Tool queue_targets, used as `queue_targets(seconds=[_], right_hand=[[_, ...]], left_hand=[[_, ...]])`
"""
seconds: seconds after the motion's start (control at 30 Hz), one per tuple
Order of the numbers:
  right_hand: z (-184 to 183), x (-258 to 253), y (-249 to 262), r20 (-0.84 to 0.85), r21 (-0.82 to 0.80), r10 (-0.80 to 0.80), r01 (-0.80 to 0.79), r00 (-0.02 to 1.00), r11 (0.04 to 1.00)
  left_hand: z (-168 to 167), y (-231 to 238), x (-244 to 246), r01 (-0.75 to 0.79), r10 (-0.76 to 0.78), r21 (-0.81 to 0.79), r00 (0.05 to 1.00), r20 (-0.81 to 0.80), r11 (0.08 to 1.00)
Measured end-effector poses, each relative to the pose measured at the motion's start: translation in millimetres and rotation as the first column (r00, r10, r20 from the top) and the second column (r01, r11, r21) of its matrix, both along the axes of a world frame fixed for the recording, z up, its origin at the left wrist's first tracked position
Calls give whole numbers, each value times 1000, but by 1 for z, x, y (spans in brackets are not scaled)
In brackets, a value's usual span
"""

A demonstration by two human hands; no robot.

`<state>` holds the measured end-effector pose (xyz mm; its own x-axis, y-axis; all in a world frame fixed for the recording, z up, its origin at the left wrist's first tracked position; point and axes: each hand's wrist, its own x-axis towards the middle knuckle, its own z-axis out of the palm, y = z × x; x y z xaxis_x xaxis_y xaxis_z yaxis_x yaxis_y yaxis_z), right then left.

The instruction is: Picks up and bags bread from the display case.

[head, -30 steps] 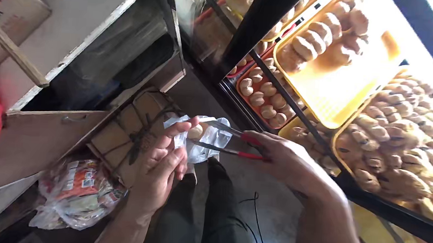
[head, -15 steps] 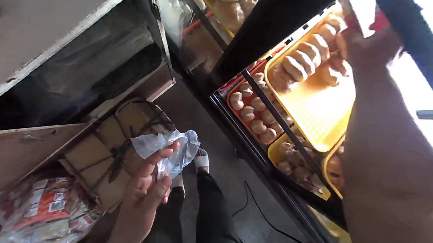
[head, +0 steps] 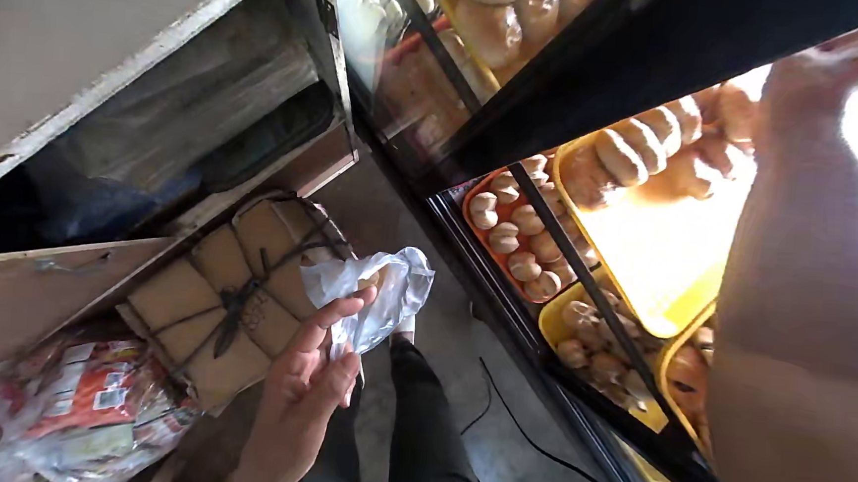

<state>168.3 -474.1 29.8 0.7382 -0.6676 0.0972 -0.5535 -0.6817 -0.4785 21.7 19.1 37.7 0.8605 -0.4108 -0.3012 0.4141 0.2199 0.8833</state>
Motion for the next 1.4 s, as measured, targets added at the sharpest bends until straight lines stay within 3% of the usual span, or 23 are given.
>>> queue_targets(seconds=[0.07, 0.2, 0.33, 0.43, 0.53, 0.67, 0.77, 0.9, 1.0, 1.13, 1.2, 1.3, 1.4], right_hand=[[-20, -17, -21, 126, 60, 73, -81, 989, 995], [-20, -51, 8, 259, 286, -43, -34, 965, 958], [-20, -148, 48, 145, 415, -146, 74, 979, 907], [-24, -235, 90, 144, 525, -51, -32, 988, 851], [-20, -299, 126, 196, 666, 99, -207, 976, 717], [-6, -317, 157, 112, 770, 376, -320, 920, 552], [-6, -300, 173, 66, 761, 548, -397, 834, 513], [-14, -263, 189, -25, 752, 659, -421, 752, 507], [-18, -238, 216, -186, 723, 737, -417, 650, 551], [12, -234, 232, -340, 588, 751, -496, 566, 639], [34, -246, 213, -332, 571, 706, -462, 626, 679], [59, -265, 174, -259, 535, 543, -350, 799, 769], [62, -253, 141, -175, 317, 284, -219, 943, 923]], left_hand=[[1, -5, -1, -8, 8, 4, 1000, -14, 1000], [3, -12, -1, -10, 9, -17, 999, -50, 1000], [13, -12, 3, -18, 19, 12, 993, -117, 1000], [23, -8, 8, -24, 25, 14, 991, -129, 1000], [32, -3, 9, -12, 11, -8, 994, -109, 1000], [44, -4, 5, 15, -17, -31, 997, -73, 999], [53, -8, -3, 43, -45, -54, 998, -36, 998], [62, -13, -17, 95, -92, -79, 995, 38, 992], [66, -12, -25, 114, -108, -94, 991, 74, 989], [59, -2, -23, 23, -19, -129, 999, 36, 991], [54, 7, -21, -23, 23, -144, 1000, 0, 989], [52, 16, -22, -80, 77, -158, 997, -27, 984], [46, 19, -26, -116, 112, -164, 993, -33, 980]])
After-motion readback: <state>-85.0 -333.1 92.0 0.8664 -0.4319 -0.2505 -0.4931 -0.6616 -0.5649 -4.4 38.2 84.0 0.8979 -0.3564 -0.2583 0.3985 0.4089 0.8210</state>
